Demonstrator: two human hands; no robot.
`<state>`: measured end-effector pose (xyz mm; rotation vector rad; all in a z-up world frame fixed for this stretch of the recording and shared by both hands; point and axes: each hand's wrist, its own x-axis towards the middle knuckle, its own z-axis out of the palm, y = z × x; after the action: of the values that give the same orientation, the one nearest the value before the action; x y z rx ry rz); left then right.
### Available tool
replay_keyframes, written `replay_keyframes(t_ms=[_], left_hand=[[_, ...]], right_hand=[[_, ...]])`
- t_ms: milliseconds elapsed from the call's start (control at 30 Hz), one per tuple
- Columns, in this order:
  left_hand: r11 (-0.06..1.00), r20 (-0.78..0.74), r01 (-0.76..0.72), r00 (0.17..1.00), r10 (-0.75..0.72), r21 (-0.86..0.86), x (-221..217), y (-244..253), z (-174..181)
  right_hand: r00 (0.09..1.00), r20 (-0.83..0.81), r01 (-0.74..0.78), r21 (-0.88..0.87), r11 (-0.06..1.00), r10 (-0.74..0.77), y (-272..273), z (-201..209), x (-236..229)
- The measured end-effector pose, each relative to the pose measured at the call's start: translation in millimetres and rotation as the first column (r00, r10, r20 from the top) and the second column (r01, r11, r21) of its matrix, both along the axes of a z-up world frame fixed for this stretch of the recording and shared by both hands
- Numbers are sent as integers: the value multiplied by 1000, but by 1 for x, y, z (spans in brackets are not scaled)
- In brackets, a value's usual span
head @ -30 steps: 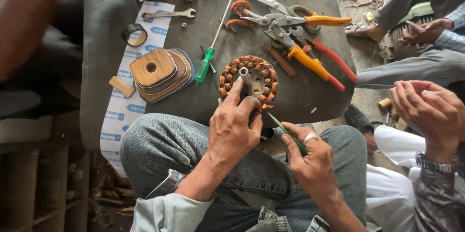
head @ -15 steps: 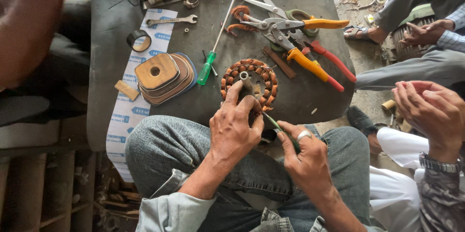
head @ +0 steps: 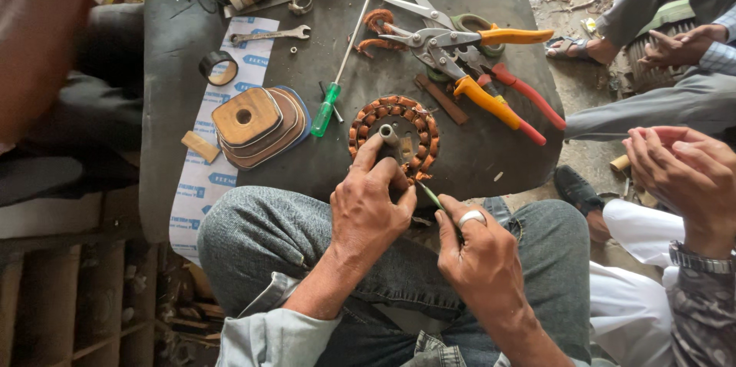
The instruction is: The person uses pliers and a screwdriver to remove copper wire and adjust components on a motor stator. They repeatedly cut and pull wire segments, then use a screwdriver to manipulate the internal parts of the stator.
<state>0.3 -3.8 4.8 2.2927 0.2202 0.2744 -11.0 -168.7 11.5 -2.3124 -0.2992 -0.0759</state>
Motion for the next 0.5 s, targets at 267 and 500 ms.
replay_keyframes(t_ms=[267,500], left_hand=[[1000,28,-24,999,24,-5,2,3,-2],[1000,49,-18,999,18,-8,3,4,-1]], right_hand=[[999,-37,-8,169,986,14,0,-24,6],[993,-114,40,119,992,-27,5,-34,9]])
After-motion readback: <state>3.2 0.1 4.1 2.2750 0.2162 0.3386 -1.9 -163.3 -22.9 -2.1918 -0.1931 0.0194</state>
